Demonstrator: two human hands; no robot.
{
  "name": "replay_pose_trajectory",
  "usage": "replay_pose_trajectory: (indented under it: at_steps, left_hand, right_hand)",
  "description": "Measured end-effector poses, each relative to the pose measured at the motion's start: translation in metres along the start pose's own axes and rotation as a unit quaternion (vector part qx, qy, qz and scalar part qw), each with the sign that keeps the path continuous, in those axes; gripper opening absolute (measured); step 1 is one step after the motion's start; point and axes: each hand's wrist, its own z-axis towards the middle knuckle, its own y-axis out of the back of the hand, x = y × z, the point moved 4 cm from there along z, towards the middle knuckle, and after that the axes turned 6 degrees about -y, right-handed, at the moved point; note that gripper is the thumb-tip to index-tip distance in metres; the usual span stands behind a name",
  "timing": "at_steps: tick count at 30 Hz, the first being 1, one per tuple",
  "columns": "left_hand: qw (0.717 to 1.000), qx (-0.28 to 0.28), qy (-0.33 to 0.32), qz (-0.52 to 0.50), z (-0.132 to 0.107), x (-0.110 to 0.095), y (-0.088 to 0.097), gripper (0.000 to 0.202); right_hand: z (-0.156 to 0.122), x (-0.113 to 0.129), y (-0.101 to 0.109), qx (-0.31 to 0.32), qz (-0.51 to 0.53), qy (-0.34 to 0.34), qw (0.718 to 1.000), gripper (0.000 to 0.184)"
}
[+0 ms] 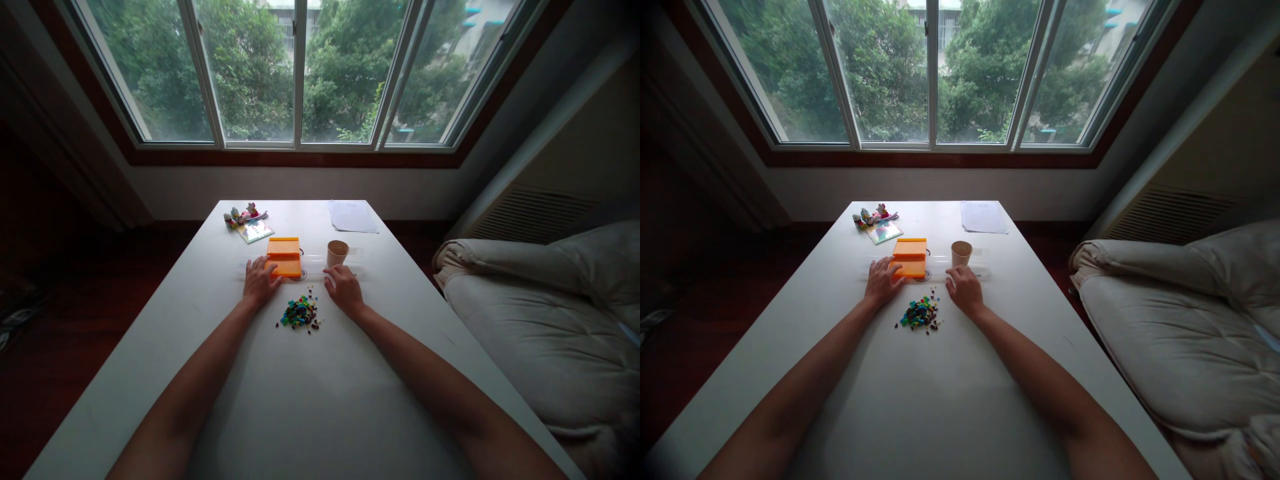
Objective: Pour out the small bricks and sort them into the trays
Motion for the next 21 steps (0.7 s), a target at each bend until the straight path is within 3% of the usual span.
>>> replay_pose_trajectory:
  at_steps: [5,8,12,16,21]
  left_hand:
    - [1.000,-0.003,-0.014,-0.006,-0.002,0.001,0.003,0.035]
    - [1.000,-0.006,-0.021,-0.007,-0.004,0.000,0.004,0.034]
    - [0.999,-0.011,-0.047,-0.021,-0.006,-0.003,0.003,0.035]
    - [0.998,-0.021,-0.054,-0.031,-0.006,-0.002,0.001,0.035]
    - [0.997,-0.033,-0.063,-0.043,-0.005,0.000,0.000,0.033]
  right_hand:
    - [0.008,0.015,-0.018,0.052,-0.052,0.011,0.997,0.049]
    - [0.009,0.016,-0.023,0.053,-0.071,0.013,0.996,0.044]
    - [0.012,0.016,-0.019,0.065,-0.094,0.009,0.993,0.040]
    - [0.021,0.024,-0.012,0.125,-0.148,-0.015,0.981,0.043]
    - [0.039,0.044,-0.008,0.156,-0.191,0.025,0.969,0.053]
